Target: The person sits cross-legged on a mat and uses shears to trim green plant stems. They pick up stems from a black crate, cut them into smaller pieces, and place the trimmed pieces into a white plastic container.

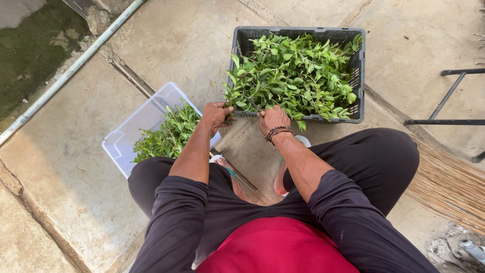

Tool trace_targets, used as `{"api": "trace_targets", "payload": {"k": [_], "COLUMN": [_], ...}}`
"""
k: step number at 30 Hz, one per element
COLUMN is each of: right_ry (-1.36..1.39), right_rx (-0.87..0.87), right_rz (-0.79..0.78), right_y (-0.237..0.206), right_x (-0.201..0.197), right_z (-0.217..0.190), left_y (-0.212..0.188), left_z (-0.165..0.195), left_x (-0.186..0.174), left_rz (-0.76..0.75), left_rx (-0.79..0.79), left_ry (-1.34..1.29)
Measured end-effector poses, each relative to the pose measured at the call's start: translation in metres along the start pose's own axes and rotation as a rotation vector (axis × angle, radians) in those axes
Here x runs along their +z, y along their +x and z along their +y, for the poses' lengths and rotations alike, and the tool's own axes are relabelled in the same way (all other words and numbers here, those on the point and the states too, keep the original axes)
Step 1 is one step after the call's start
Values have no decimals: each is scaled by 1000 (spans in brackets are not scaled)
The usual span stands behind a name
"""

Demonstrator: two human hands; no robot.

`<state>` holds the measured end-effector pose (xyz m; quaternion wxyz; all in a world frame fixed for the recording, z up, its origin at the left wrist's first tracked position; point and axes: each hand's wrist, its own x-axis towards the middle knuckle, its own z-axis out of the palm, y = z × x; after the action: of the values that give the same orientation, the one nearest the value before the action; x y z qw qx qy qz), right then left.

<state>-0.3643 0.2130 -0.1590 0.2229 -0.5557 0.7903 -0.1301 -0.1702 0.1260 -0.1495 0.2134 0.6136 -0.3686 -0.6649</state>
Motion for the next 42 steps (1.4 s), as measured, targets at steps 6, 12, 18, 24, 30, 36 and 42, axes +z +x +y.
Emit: {"api": "trace_targets", "payload": {"k": [6,12,18,24,30,36,42], "right_ry": [-65,-36,-43,-85,-107,-67,-71], "right_rx": [-89,-131,-108,-52,-58,-5,0], "right_rz": [3,-19,18,-59,-49,-114,-197], "right_y": [-3,-6,-6,-7,-10,-11,-10], "right_x": [6,7,4,3,0,-5,-5], "right_z": [0,-7,-13,-12,-16,-20,-19], "left_y": [5,3,1,-1,-2,-3,-2], "left_z": [-4,-7,-8,-10,-10,-8,-11], "left_x": [1,0,-1,1,4,6,6], "left_rz": [30,205,286,260,276,258,248], "left_rx": [108,270,373,431,424,374,368], "left_ry": [91,499,681,769,841,881,963]}}
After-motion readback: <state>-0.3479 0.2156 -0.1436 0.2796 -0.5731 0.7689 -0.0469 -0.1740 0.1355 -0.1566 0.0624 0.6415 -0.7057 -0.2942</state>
